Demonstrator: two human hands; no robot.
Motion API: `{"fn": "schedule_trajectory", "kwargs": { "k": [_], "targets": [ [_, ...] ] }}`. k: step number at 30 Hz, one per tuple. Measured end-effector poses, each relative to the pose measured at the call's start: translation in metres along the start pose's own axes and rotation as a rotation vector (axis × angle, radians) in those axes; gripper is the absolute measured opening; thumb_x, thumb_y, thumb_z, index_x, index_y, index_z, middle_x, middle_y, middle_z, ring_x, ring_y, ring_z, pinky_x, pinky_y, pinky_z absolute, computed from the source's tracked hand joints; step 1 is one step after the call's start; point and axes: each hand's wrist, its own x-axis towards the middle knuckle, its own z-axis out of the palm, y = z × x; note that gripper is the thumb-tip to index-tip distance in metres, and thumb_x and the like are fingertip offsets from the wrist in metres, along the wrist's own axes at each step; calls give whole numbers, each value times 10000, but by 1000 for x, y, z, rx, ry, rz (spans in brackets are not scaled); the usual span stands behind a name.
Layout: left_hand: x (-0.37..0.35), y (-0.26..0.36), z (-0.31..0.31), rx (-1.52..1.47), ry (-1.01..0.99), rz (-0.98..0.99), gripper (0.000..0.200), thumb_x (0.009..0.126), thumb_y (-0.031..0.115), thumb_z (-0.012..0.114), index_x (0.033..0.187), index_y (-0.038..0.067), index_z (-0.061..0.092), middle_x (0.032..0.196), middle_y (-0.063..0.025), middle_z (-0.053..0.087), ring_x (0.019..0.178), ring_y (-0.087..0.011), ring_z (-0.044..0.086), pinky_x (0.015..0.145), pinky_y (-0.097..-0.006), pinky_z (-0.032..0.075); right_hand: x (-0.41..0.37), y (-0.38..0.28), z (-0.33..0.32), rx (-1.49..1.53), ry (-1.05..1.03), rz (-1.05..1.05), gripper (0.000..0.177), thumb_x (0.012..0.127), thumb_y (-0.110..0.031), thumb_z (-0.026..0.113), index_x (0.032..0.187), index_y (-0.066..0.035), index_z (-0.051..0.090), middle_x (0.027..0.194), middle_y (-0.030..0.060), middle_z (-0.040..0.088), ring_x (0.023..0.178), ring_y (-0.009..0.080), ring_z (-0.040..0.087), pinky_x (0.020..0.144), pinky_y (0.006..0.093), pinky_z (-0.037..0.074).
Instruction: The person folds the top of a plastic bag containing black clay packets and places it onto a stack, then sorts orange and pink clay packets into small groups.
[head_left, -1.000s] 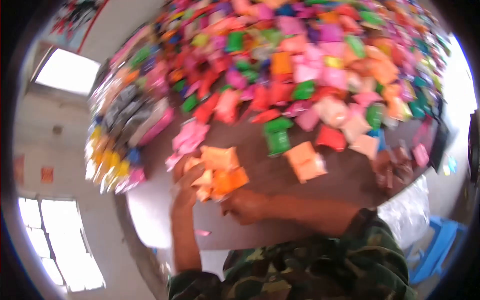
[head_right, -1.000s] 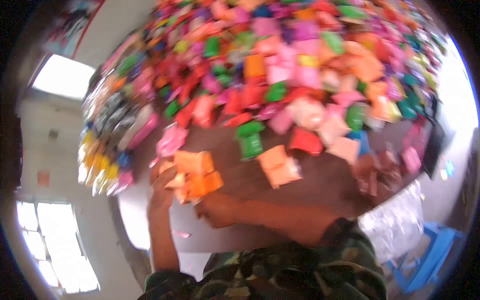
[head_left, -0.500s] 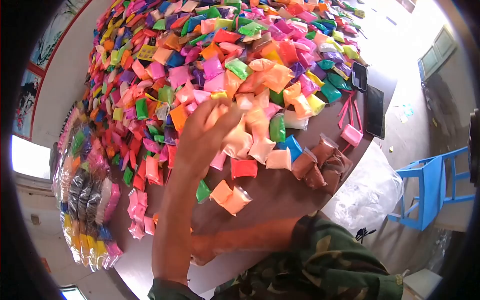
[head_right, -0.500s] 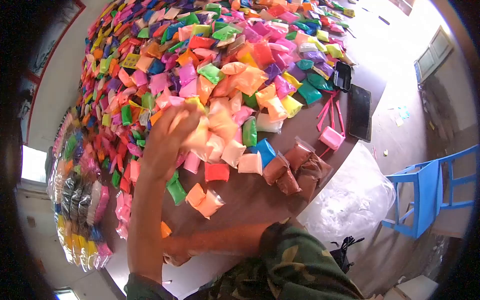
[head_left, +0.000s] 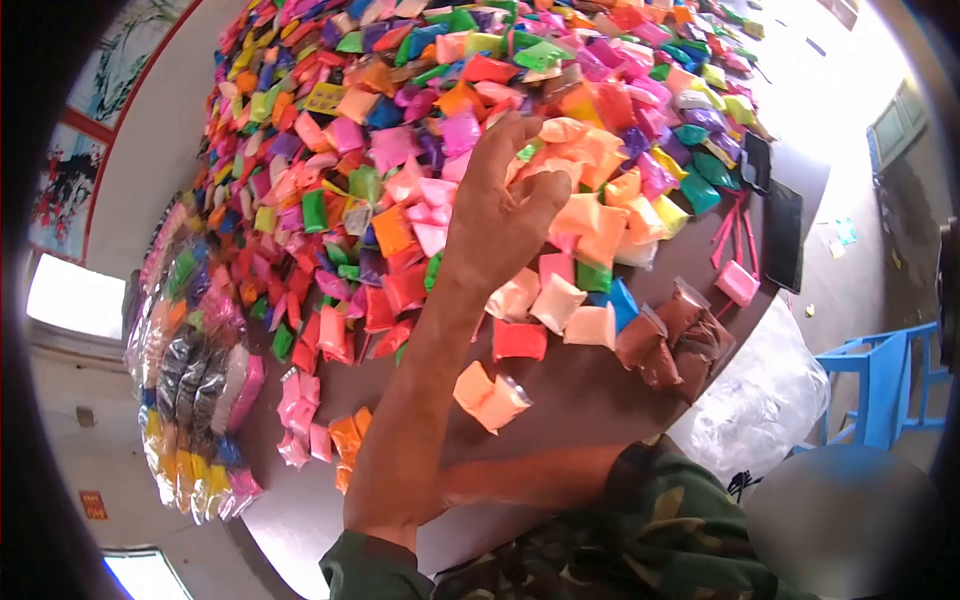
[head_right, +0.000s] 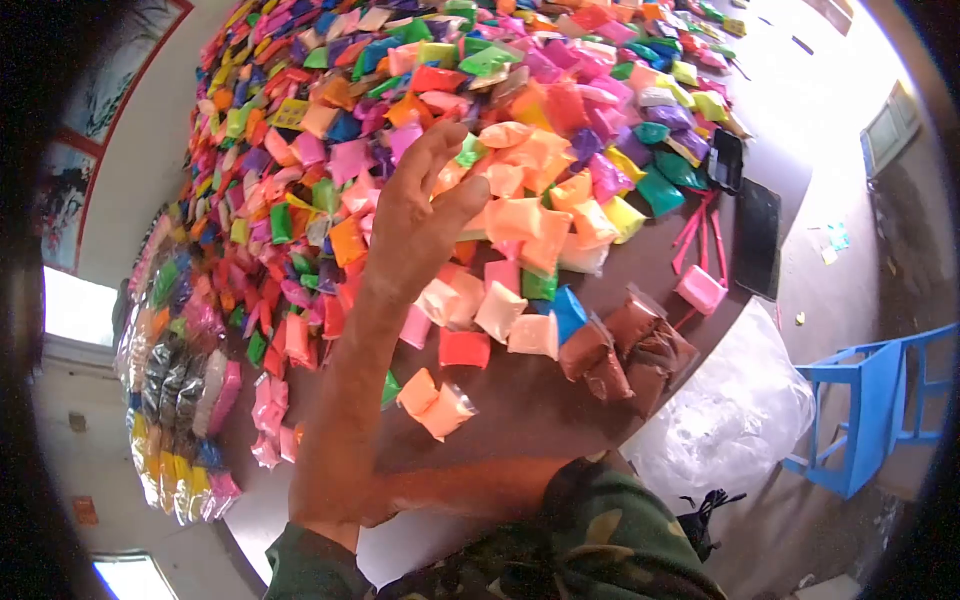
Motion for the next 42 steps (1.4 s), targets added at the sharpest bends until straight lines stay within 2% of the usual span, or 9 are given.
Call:
{"fn": "schedule_trajectory", "kwargs": {
  "k": [4,6,9,13,21,28,32,38,42],
  "targets": [
    [-38,17,-40,234,229,-21,468,946,129,734,1363,-27,591,1366,-163,620,1237,-228,639,967,-365,592,-8,-3,-8,43,13,32,386,837,38,594,1201,-40,699,1252,210,686,1198,356,638,960,444,536],
    [-66,6,-77,164,358,-129,419,948,146,753,1309,-29,634,1205,-127,695,1101,-204,698,887,-329,595,-1,2,-12,-24,-28,1,358,838,43,585,1158,-33,727,1201,213,709,1152,346,677,903,427,563],
    [-117,5,-113,323,437,-212,362,943,172,775,1241,-12,683,1050,-85,733,968,-176,724,803,-303,585,12,-34,-38,-52,-343,377,337,807,28,595,1126,-22,691,988,214,717,978,409,694,836,452,560],
    [-173,-12,-132,564,432,-153,286,928,184,794,1142,12,712,941,-100,744,799,-159,717,686,-319,585,2,-25,-34,-49,-313,179,169,800,-20,614,913,-26,740,829,208,721,808,428,715,720,506,559],
    [-213,6,-154,851,285,-347,295,900,160,808,1128,-2,716,986,-151,738,846,-241,737,721,-348,597,7,-39,-46,-94,-401,221,118,813,-54,647,905,-10,706,817,222,697,808,439,698,722,519,547],
    [-237,-14,-205,1037,403,-407,297,890,205,807,1119,37,722,926,-133,737,779,-251,725,696,-364,580,9,-39,-48,-75,-407,258,159,844,-48,637,976,0,710,924,236,700,903,437,688,795,514,549],
    [-228,-26,-212,1007,367,-452,404,875,251,799,1208,54,685,1162,-138,712,1083,-346,693,927,-449,563,14,-45,-52,-47,-420,285,171,857,-58,636,996,3,714,958,228,700,950,427,687,839,513,548],
    [-209,-54,-210,1139,342,-311,574,829,254,831,1334,81,620,1240,-163,680,1186,-378,651,994,-493,538,15,-46,-54,-24,-422,319,161,853,-36,634,989,-1,714,943,223,703,926,427,695,811,503,559],
    [-214,-63,-230,939,466,-333,465,852,221,806,1267,57,673,1106,-156,724,998,-316,720,872,-425,575,14,-48,-56,-10,-381,280,159,847,-16,636,986,-6,715,931,222,704,904,427,700,781,492,564]
  ]
}}
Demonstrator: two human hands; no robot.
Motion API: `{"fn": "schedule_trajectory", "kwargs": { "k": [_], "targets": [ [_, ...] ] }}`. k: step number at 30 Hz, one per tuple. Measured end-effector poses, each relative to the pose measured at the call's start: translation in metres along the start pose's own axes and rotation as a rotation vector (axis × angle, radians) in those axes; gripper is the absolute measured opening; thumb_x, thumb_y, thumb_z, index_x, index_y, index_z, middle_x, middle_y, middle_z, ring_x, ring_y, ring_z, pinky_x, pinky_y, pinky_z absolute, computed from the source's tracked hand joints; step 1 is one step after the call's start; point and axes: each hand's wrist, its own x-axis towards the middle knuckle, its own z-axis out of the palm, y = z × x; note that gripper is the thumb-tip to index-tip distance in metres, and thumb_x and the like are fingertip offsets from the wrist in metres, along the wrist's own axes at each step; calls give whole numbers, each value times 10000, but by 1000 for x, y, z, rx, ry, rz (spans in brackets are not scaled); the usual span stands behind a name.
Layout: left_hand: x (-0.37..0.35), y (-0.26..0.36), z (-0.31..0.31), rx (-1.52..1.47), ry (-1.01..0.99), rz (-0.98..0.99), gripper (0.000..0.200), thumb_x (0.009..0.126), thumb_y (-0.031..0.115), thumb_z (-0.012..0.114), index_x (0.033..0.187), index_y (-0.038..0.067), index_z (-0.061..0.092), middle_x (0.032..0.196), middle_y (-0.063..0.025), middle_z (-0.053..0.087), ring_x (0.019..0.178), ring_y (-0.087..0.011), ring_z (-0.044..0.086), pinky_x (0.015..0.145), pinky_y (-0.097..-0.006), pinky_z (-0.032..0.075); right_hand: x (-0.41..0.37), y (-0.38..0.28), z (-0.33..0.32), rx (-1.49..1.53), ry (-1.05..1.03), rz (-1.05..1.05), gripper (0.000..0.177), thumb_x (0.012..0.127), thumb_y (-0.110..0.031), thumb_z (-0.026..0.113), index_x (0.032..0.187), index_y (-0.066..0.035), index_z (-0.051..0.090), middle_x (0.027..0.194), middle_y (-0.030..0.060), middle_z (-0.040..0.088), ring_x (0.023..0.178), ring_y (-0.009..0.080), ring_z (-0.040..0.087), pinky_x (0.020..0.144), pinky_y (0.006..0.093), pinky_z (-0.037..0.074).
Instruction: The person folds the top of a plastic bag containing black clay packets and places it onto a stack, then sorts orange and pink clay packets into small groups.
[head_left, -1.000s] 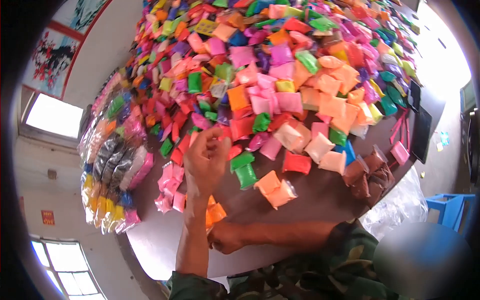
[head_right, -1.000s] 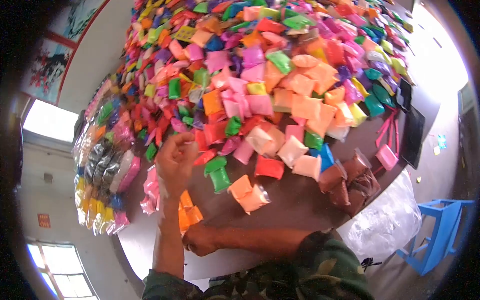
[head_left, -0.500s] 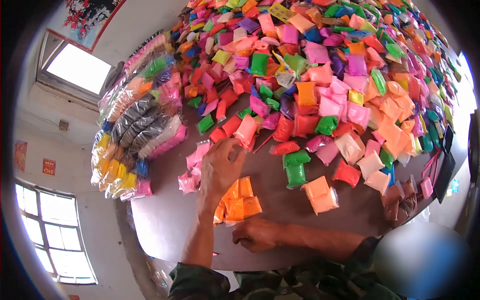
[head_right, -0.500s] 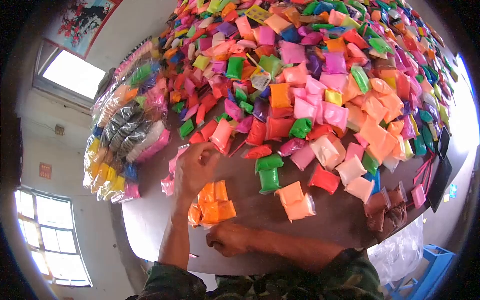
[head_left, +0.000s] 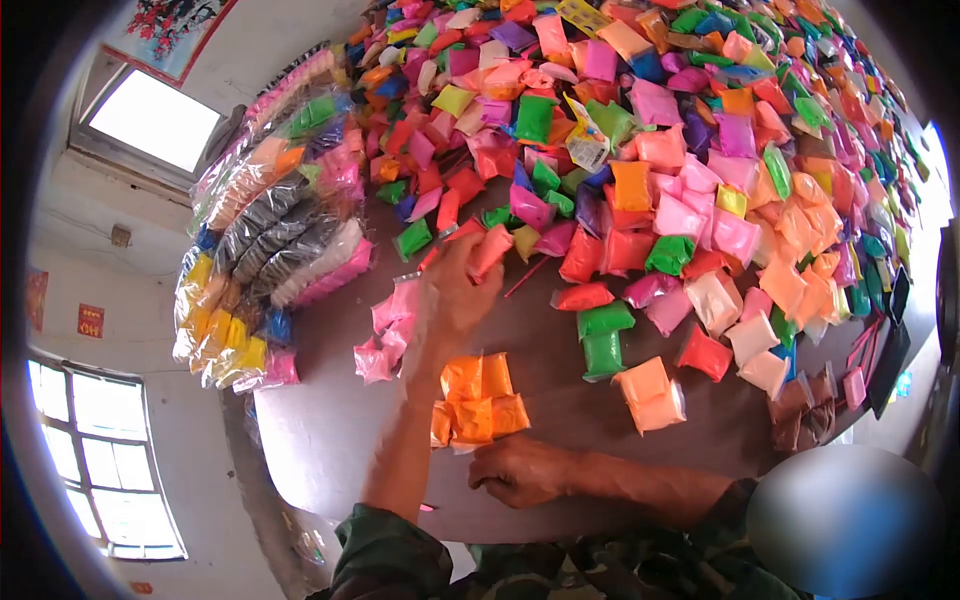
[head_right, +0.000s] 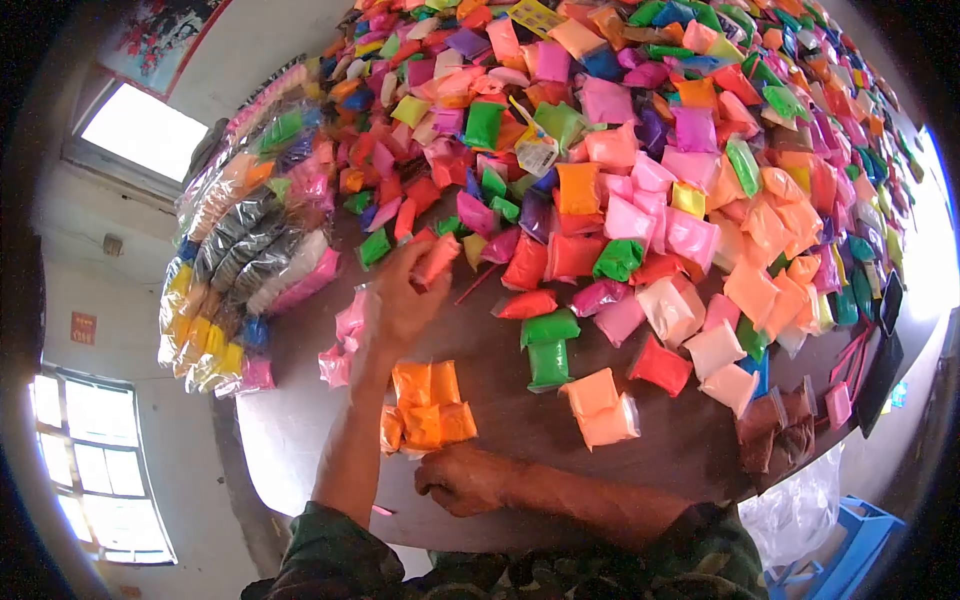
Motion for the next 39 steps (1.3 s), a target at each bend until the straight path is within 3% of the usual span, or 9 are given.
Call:
{"fn": "schedule_trajectory", "kwargs": {
  "k": [2,3,7,10,17,20,27,30,39],
  "targets": [
    [6,3,-9,-105,35,-125,391,871,221,789,1217,56,709,982,-143,746,857,-253,747,772,-367,580,-1,5,4,-15,7,18,160,845,-19,641,988,-8,713,929,222,703,904,426,699,782,494,560],
    [11,5,-15,-206,27,-144,336,912,238,769,1172,30,729,874,-89,740,787,-182,727,719,-338,567,-2,7,6,-22,7,28,161,844,-21,644,989,-10,712,928,222,703,905,426,698,783,495,559],
    [33,1,-35,-396,-47,-352,301,988,232,718,1160,-14,708,939,-24,700,809,-112,679,733,-276,586,-1,9,10,-9,64,-17,195,834,10,637,1012,-43,696,889,159,656,828,379,677,734,480,542],
    [49,-20,-31,-719,42,-359,246,1006,216,701,1161,26,696,1003,-22,678,857,-109,660,771,-296,616,-1,4,4,-19,0,53,202,834,21,624,1013,-44,694,886,157,657,809,366,669,721,468,535],
    [69,-33,-30,-940,55,-447,239,1045,264,666,1096,31,651,1023,-33,635,905,-123,632,802,-340,640,1,9,6,-12,12,20,196,844,33,599,1001,-45,686,861,136,655,801,352,663,708,460,525],
    [65,-40,-30,-739,37,-416,276,1055,295,654,1089,21,645,1024,-54,636,899,-139,659,790,-341,640,0,13,8,-11,25,3,178,848,25,601,988,-46,683,862,130,660,806,347,665,711,457,529],
    [32,-56,-38,-778,-66,-509,366,1055,415,648,1023,54,697,848,-42,699,774,-136,693,662,-276,580,1,7,4,-44,12,-5,170,857,19,610,993,-40,693,863,136,666,813,345,675,729,452,546],
    [22,-60,-40,-795,-88,-519,369,1054,424,648,1020,60,697,858,-40,698,766,-128,686,644,-273,563,2,-4,-1,12,-23,103,154,853,-7,638,988,3,713,942,237,707,944,433,696,835,502,557],
    [5,-50,-33,-710,-181,-389,369,1062,410,644,1001,53,709,787,-22,677,694,-96,639,632,-269,538,-1,3,4,12,42,24,156,847,20,641,982,-2,715,936,219,714,933,419,701,836,499,558]
  ]
}}
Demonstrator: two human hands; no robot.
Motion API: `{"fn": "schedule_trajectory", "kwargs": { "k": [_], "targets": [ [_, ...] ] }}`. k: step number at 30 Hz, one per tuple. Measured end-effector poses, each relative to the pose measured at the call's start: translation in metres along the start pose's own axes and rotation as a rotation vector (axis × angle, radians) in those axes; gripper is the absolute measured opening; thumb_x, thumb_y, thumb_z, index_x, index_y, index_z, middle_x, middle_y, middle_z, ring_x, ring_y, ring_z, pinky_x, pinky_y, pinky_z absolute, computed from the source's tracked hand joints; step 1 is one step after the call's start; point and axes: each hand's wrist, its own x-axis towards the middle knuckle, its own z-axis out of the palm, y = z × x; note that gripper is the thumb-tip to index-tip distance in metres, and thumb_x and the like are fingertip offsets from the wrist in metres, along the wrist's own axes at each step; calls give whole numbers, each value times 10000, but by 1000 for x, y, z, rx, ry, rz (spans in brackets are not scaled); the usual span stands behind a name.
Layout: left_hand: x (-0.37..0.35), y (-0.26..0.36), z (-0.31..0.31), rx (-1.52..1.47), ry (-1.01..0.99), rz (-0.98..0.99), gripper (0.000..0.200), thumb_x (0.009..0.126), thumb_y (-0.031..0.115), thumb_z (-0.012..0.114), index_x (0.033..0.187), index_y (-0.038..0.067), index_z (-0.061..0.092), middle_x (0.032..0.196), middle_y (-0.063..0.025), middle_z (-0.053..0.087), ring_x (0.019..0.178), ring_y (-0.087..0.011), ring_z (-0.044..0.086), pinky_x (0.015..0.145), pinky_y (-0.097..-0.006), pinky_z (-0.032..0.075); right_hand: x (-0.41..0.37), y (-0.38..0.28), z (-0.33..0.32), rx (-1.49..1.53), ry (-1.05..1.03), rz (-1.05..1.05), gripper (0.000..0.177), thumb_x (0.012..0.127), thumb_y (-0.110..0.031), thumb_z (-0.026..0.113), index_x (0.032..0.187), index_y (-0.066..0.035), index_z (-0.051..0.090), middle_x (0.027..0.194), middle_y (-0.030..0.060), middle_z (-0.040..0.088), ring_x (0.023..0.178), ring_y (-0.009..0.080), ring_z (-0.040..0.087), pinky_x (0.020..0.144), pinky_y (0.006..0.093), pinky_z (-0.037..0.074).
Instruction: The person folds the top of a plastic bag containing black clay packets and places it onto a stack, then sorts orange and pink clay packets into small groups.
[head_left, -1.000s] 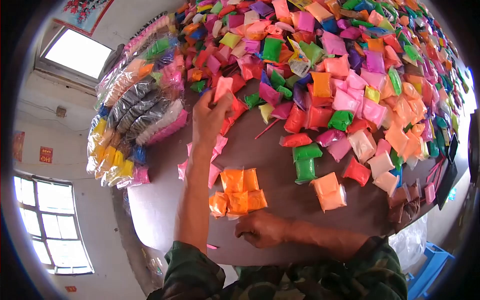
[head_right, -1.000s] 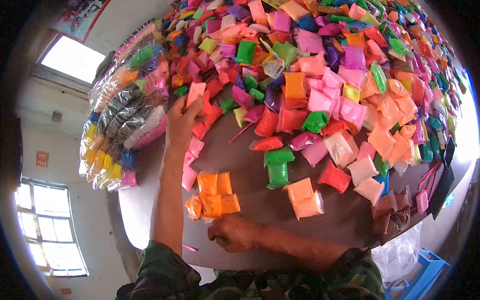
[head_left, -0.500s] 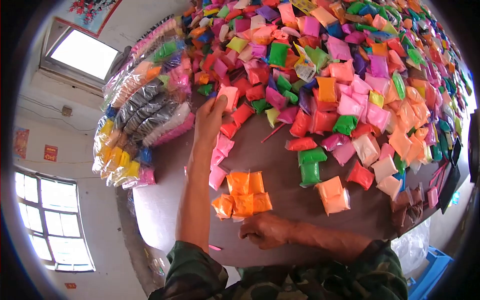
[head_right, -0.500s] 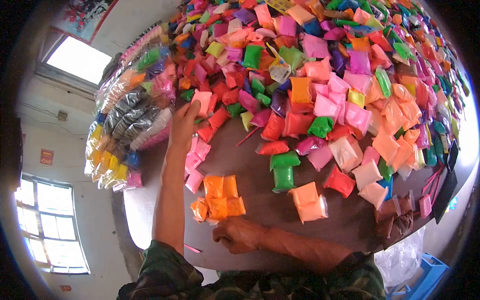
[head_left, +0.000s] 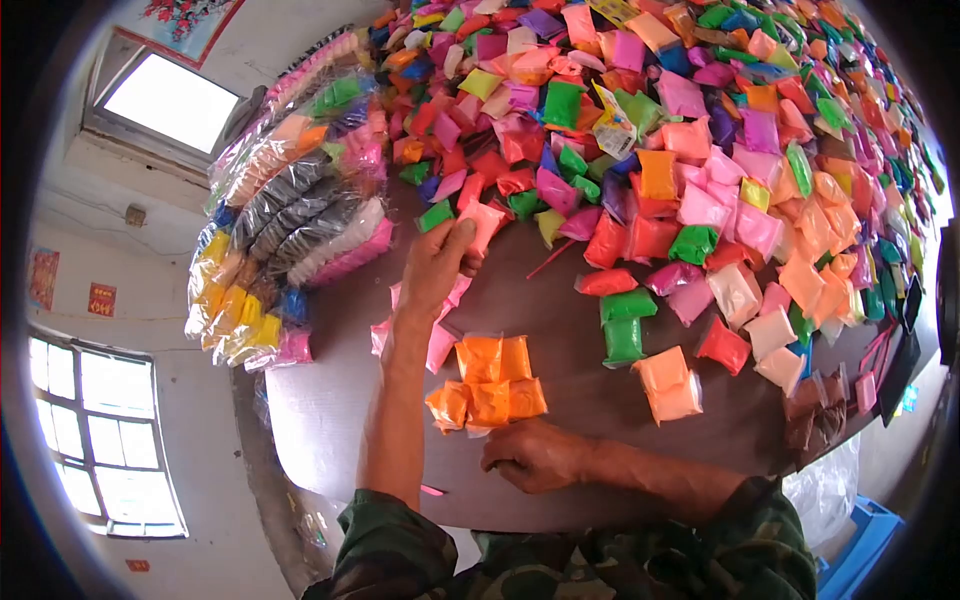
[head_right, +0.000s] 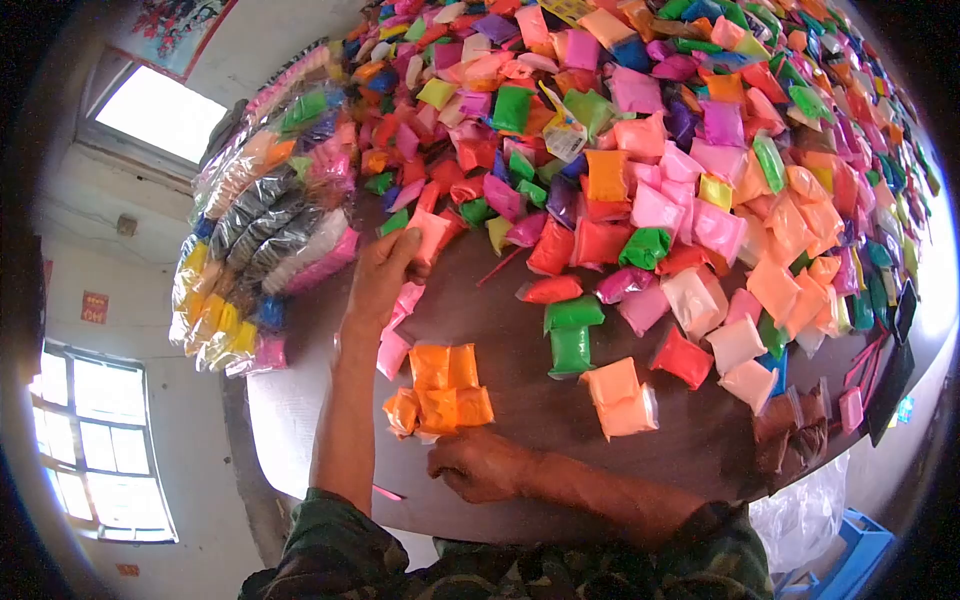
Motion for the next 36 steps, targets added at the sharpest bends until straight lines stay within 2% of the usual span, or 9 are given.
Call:
{"fn": "schedule_trajectory", "kwargs": {
  "k": [3,7,12,19,23,24,27,28,36],
  "targets": [
    [-10,3,10,127,-34,23,379,1065,398,642,1019,29,717,794,-26,680,695,-86,629,627,-263,523,0,2,1,-25,4,-24,178,851,32,614,992,-18,711,938,159,704,921,382,695,810,479,564],
    [-32,17,14,233,11,45,383,1062,382,648,1036,5,710,784,-25,679,689,-82,629,622,-260,516,-2,6,6,-50,15,1,193,838,32,621,992,-27,719,947,157,709,928,380,701,825,479,571],
    [-60,17,-9,269,86,38,384,1051,374,658,950,7,708,741,-16,662,671,-76,621,608,-254,502,1,2,2,-33,-1,20,176,828,-19,638,979,-3,728,939,206,716,931,404,702,834,483,559],
    [-99,5,-81,212,267,21,384,1046,382,660,932,20,713,735,-17,655,656,-67,595,598,-239,484,0,2,3,-89,0,2,179,835,24,626,967,-36,731,926,144,709,894,355,714,789,451,578],
    [-128,-1,-78,170,315,-49,325,1062,323,643,1223,49,710,840,-25,694,697,-55,608,603,-219,485,1,1,2,-81,-1,-14,176,837,1,622,977,-26,726,915,167,709,885,370,707,790,460,568],
    [-131,-12,-86,161,247,-91,376,1073,293,625,1374,69,651,922,-34,713,738,-73,649,620,-230,520,2,0,2,-80,-4,-14,174,837,-11,621,978,-17,722,910,182,708,884,380,704,797,467,565],
    [-142,-24,-80,67,303,-82,352,1065,274,614,1323,41,670,936,-28,715,752,-87,679,607,-235,542,2,-8,-1,-90,-21,39,164,844,1,616,969,-13,721,914,179,713,881,372,709,797,459,568],
    [-145,-21,-80,99,276,-116,355,1074,242,580,1357,37,642,1027,-48,715,818,-111,701,626,-251,566,2,-11,-1,-86,-17,43,159,848,0,616,967,-12,721,920,180,715,884,369,711,799,458,569],
    [-158,-37,-85,-39,269,-137,380,1091,192,545,1435,31,568,1162,-68,677,911,-174,718,701,-311,606,2,-13,-3,-101,-29,84,147,856,-11,620,957,-15,727,950,184,726,914,363,717,821,456,572]
  ]
}}
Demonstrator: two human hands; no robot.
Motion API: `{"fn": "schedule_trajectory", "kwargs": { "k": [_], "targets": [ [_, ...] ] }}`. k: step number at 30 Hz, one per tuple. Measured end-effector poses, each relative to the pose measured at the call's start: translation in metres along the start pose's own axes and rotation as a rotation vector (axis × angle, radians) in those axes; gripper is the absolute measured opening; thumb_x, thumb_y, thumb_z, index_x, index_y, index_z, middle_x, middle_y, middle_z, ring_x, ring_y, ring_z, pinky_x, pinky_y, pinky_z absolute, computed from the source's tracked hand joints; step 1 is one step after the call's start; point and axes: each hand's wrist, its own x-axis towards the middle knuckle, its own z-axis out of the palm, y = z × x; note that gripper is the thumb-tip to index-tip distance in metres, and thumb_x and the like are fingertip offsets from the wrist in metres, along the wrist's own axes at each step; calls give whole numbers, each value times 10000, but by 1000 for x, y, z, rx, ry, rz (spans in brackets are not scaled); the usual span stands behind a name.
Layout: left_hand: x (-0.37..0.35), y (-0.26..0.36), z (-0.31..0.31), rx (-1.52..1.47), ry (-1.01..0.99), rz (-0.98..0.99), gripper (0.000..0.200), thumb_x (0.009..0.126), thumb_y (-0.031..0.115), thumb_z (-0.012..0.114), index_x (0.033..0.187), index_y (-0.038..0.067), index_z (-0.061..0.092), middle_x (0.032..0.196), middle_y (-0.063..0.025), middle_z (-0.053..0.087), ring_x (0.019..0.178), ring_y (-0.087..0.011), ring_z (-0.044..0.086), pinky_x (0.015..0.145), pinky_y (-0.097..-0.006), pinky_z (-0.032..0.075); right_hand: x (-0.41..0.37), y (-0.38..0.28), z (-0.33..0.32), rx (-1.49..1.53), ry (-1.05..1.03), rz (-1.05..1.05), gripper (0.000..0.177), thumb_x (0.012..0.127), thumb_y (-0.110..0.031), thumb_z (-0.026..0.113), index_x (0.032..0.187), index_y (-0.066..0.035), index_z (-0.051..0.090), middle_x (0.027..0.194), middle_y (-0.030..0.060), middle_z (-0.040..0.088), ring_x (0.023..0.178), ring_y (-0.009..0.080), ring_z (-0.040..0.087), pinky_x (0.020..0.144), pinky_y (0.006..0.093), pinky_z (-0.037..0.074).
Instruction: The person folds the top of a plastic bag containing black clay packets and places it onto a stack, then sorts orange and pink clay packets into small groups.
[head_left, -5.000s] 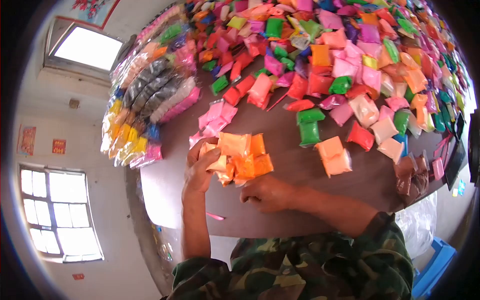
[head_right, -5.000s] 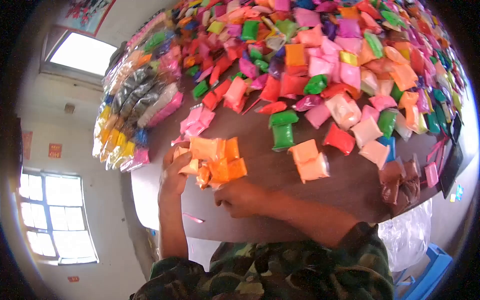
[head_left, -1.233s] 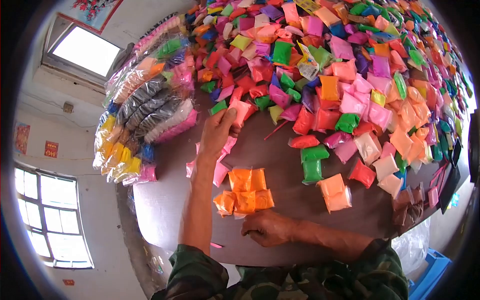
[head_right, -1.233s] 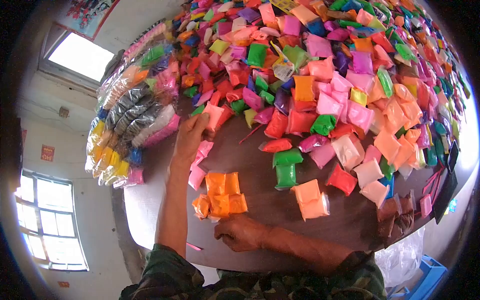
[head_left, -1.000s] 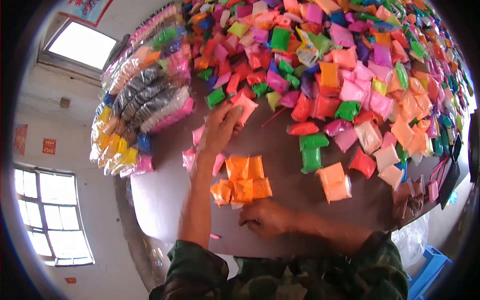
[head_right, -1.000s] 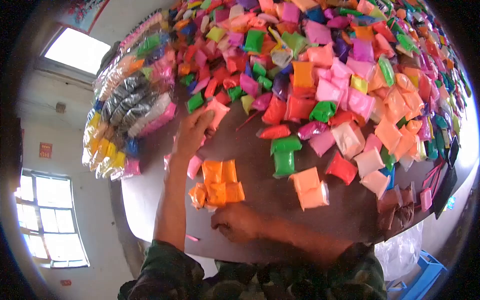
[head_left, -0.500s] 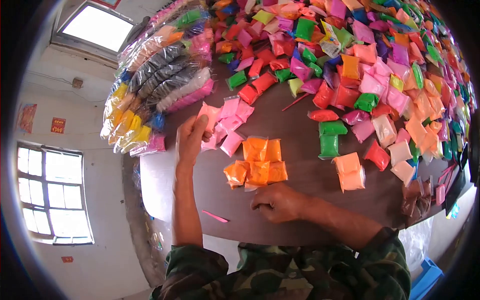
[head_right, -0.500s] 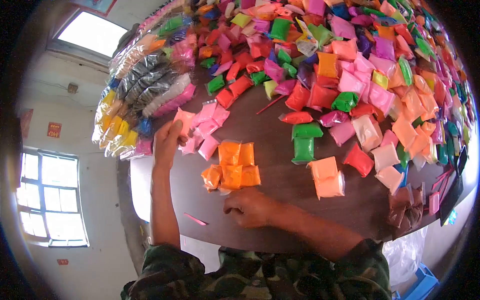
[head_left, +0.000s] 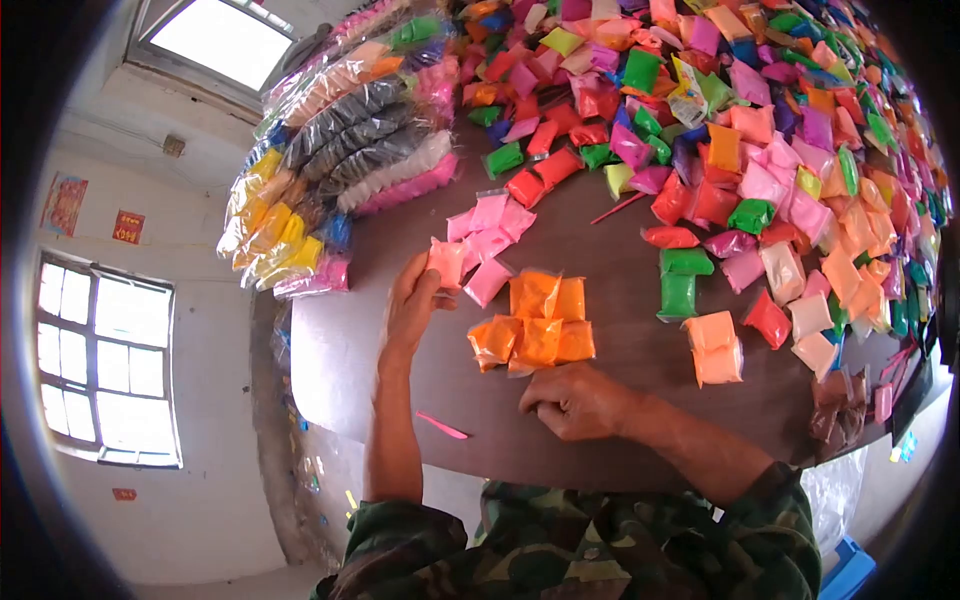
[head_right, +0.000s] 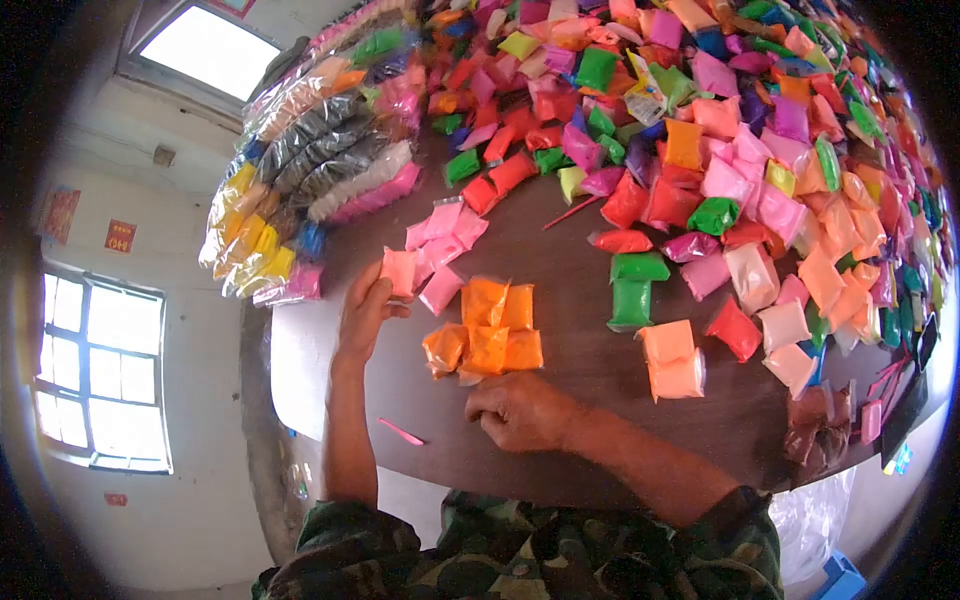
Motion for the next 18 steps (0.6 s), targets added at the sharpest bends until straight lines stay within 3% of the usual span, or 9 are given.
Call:
{"fn": "schedule_trajectory", "kwargs": {
  "k": [3,7,13,18],
  "targets": [
    [9,-12,-6,2,-44,79,372,1093,206,555,1424,40,578,1161,-58,680,911,-157,717,693,-300,609,-1,11,7,-65,32,-77,159,876,-22,628,990,-55,734,944,131,709,911,336,709,808,437,573],
    [6,34,29,55,-65,156,353,1090,234,584,1363,15,628,1018,-49,707,830,-94,695,653,-247,591,-1,15,8,-36,-11,-48,152,861,-38,628,974,-31,730,957,164,718,936,359,710,829,464,570],
    [-4,79,103,241,-359,122,359,1067,196,617,1360,-11,642,965,-66,737,811,-108,713,667,-242,579,-3,10,6,10,35,-79,148,825,-19,614,927,-13,720,865,191,714,851,391,711,779,479,565],
    [-31,96,173,196,-672,126,328,1052,162,637,1326,-19,655,1027,-83,753,881,-112,726,724,-262,583,-1,21,15,8,32,-122,182,811,20,570,939,-2,697,857,181,710,839,376,703,762,474,550]
  ]
}}
